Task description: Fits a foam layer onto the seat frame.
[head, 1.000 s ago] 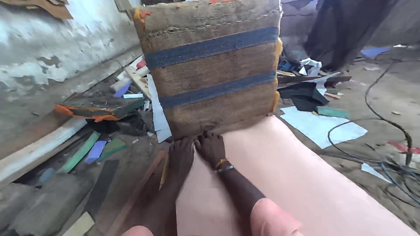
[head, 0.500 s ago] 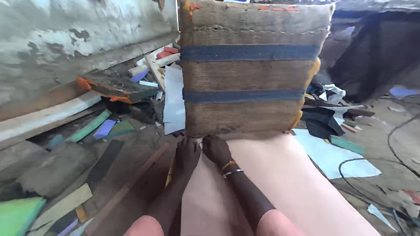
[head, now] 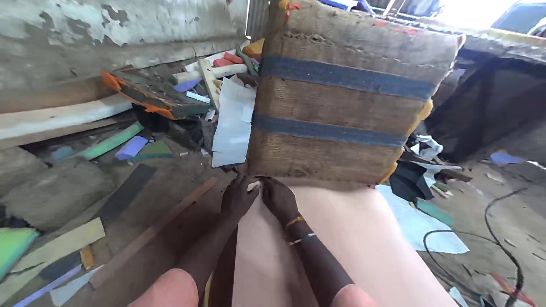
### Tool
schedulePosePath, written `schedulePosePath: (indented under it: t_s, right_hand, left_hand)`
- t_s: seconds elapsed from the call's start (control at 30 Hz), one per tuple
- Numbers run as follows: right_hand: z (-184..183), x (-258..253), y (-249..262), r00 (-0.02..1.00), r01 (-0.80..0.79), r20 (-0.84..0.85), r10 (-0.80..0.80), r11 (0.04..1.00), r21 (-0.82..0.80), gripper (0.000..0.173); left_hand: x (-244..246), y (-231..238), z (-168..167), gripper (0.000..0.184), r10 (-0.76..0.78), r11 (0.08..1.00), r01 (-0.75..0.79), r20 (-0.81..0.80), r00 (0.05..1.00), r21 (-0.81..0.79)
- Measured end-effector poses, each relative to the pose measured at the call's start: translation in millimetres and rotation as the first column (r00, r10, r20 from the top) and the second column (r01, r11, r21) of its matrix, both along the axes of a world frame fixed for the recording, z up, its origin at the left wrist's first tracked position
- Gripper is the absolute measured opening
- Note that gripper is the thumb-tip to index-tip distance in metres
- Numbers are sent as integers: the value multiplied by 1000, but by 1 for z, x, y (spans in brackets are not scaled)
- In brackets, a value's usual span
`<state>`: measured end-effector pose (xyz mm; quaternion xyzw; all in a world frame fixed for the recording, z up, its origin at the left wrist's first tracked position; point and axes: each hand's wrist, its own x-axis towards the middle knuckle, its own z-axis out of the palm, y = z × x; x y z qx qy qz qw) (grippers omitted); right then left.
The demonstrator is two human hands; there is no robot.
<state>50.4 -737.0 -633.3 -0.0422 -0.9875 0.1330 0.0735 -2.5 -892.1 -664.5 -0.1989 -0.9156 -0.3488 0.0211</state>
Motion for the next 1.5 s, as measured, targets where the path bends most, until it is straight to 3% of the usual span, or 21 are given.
schedulePosePath:
  t_s: [0.07,0.17,0.33,0.53,0.77,1.03,1.5]
  right_hand:
    - [5,-6,-8,999,6,47,-7,1000,17,37]
    - [-7,-4,-7,999,-22,-24,22,1000,6,43]
    - [-17,5,-7,985,78,-144,-91,993,-93,40]
    - [-1,-6,-11,984,146,-97,-149,989,-38,30]
    - [-1,-9,-16,980,141,-146,-136,990,27,22]
    - [-6,-12,-16,979,92,-183,-90,996,3,20]
    - [-7,-14,-16,972,153,-170,-163,986,-70,24]
  left_hand:
    - [-2,2,4,42,36,999,-36,62,997,0]
    - [-5,4,17,44,51,997,-45,113,992,-56]
    - [-5,5,20,46,65,988,-47,115,991,-149]
    - [0,1,5,39,50,988,-69,-137,989,-135]
    - [-9,3,-6,27,33,994,-59,-250,968,-94]
    - [-12,12,-9,25,40,998,-35,-102,994,47]
    - [-6,17,-6,30,194,956,-207,82,978,210]
